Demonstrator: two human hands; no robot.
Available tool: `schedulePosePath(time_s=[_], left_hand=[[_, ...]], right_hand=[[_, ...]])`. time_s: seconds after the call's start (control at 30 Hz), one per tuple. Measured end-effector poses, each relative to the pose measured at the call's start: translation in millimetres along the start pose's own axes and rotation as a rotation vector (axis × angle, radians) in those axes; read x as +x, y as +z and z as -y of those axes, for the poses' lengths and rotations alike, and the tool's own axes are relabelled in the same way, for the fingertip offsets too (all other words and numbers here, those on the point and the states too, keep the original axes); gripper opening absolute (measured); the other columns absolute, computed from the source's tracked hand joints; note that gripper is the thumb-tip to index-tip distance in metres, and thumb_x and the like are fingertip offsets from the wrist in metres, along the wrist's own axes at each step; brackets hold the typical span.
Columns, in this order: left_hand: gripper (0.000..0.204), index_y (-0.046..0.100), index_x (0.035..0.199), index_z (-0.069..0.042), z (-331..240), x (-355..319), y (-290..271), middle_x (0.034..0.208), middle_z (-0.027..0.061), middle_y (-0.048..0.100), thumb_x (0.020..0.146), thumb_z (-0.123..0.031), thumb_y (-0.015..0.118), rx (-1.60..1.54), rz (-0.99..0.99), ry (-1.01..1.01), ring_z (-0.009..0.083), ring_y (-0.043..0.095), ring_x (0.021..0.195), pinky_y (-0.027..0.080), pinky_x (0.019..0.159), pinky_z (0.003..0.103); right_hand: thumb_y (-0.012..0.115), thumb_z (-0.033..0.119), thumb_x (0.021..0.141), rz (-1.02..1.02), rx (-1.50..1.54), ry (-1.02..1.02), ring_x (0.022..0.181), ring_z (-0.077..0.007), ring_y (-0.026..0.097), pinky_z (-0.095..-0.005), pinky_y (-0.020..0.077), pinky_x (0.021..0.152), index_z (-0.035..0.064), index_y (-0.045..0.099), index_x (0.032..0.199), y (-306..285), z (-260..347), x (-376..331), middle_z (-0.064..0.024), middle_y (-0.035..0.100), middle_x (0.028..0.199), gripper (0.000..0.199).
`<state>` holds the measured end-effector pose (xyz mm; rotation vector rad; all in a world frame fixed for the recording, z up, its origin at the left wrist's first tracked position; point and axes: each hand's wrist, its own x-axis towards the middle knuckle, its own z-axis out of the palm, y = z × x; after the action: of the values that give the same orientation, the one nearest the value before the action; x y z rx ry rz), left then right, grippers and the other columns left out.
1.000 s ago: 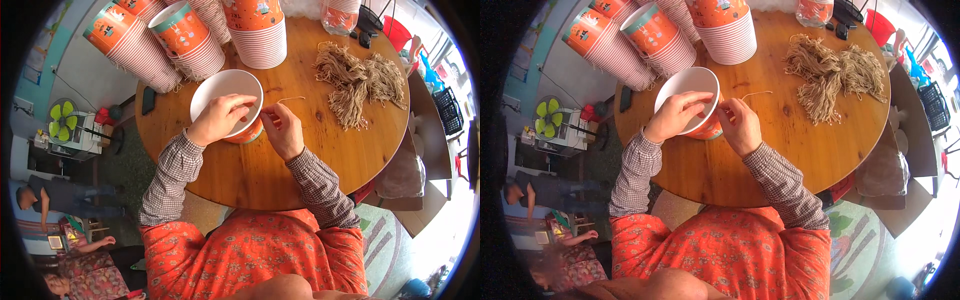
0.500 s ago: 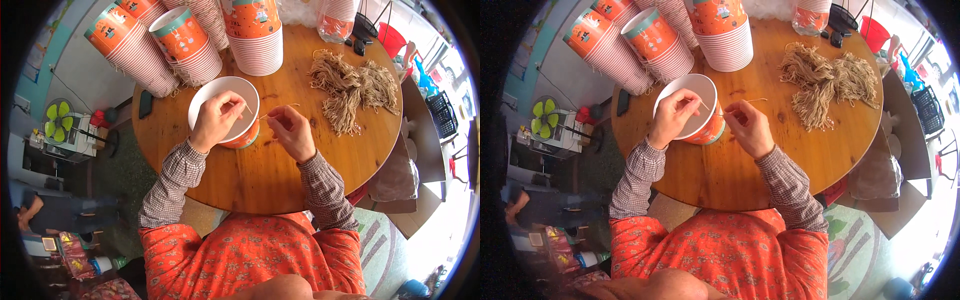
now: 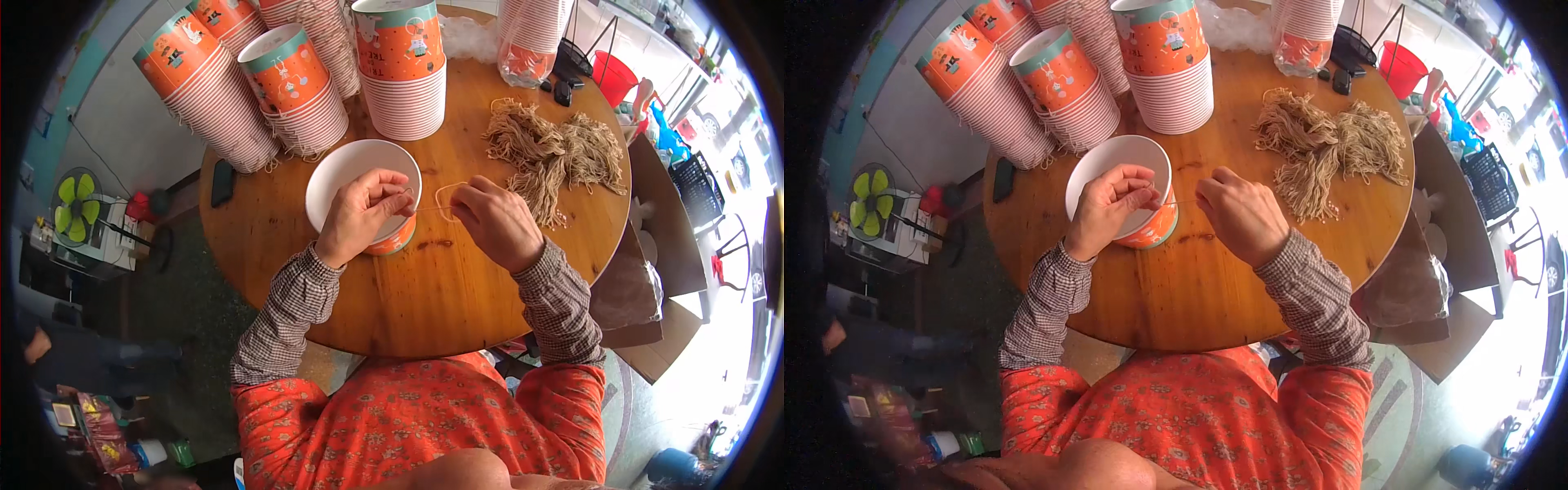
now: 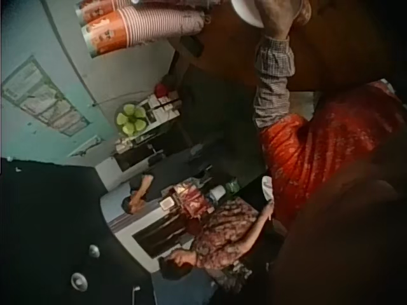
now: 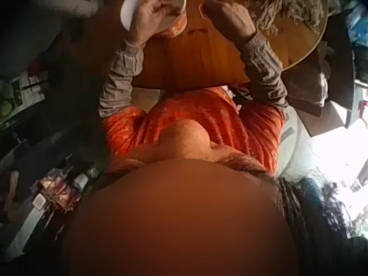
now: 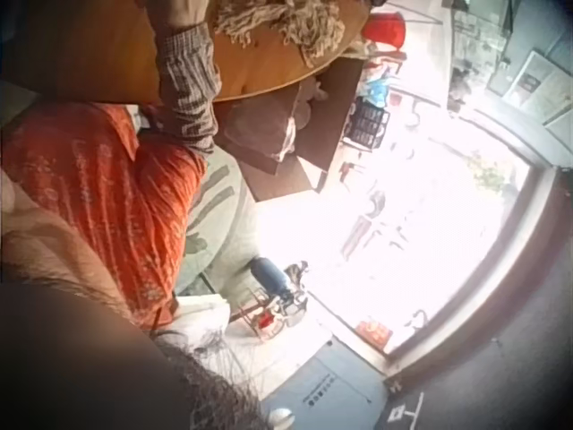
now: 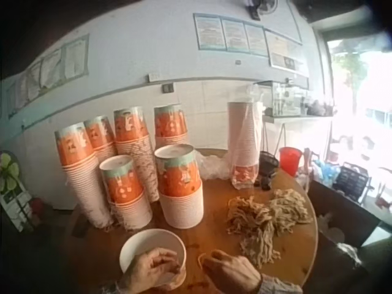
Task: Threading and tying a pre-cut piece of string to a paper cup.
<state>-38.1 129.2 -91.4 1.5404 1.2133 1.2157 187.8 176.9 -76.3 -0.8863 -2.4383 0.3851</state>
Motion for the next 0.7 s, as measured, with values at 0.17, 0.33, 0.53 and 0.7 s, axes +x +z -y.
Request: schedulePosePath(time_s=[0.17, 0.33, 0.53, 0.7], left_hand=[[0.014, 0.062, 0.098, 0.005, 4.1, 3.3, -1.1, 0.081, 0.0064, 0.068, 0.092, -0.008, 0.060, -0.032, 0.018, -0.053, 0.0104, 0.066, 0.073, 0.053, 0.065, 0.023], [0.014, 0.067, 0.093, 0.003, -3.9, 8.9, 7.3, 0.079, 0.0045, 0.068, 0.088, -0.009, 0.063, 0.210, 0.139, -0.011, 0.0090, 0.063, 0.072, 0.050, 0.066, 0.025], [0.014, 0.068, 0.089, 0.003, -1.1, 7.2, 10.5, 0.078, 0.0041, 0.068, 0.086, -0.010, 0.065, 0.136, 0.221, 0.051, 0.0090, 0.062, 0.071, 0.050, 0.067, 0.025], [0.015, 0.067, 0.088, 0.004, 1.5, 7.6, 9.6, 0.077, 0.0042, 0.067, 0.087, -0.011, 0.065, 0.112, 0.185, -0.078, 0.0075, 0.060, 0.069, 0.049, 0.064, 0.023]], right_hand=[[0.064, 0.011, 0.084, -0.036, 0.162, -0.118, 0.075, -0.0300, 0.061, -0.0363, 0.0490, 0.065, 0.0040, 0.062, 0.088, -6.8, 9.6, 3.0, -0.0104, 0.058, 0.086, 0.008], [0.067, 0.006, 0.082, -0.203, 0.256, -0.253, 0.070, -0.0259, 0.060, -0.0337, 0.0496, 0.062, 0.0052, 0.066, 0.091, 4.4, 8.5, 15.4, -0.0086, 0.058, 0.085, 0.009], [0.066, 0.003, 0.083, -0.149, 0.372, -0.107, 0.071, -0.0160, 0.061, -0.0282, 0.0491, 0.062, 0.0045, 0.067, 0.095, 15.8, -15.6, 20.5, -0.0062, 0.060, 0.087, 0.012], [0.067, 0.012, 0.088, -0.166, 0.804, 0.168, 0.071, -0.0105, 0.057, -0.0260, 0.0464, 0.064, 0.0020, 0.067, 0.097, 25.0, -25.7, -1.7, -0.0030, 0.060, 0.084, 0.014]])
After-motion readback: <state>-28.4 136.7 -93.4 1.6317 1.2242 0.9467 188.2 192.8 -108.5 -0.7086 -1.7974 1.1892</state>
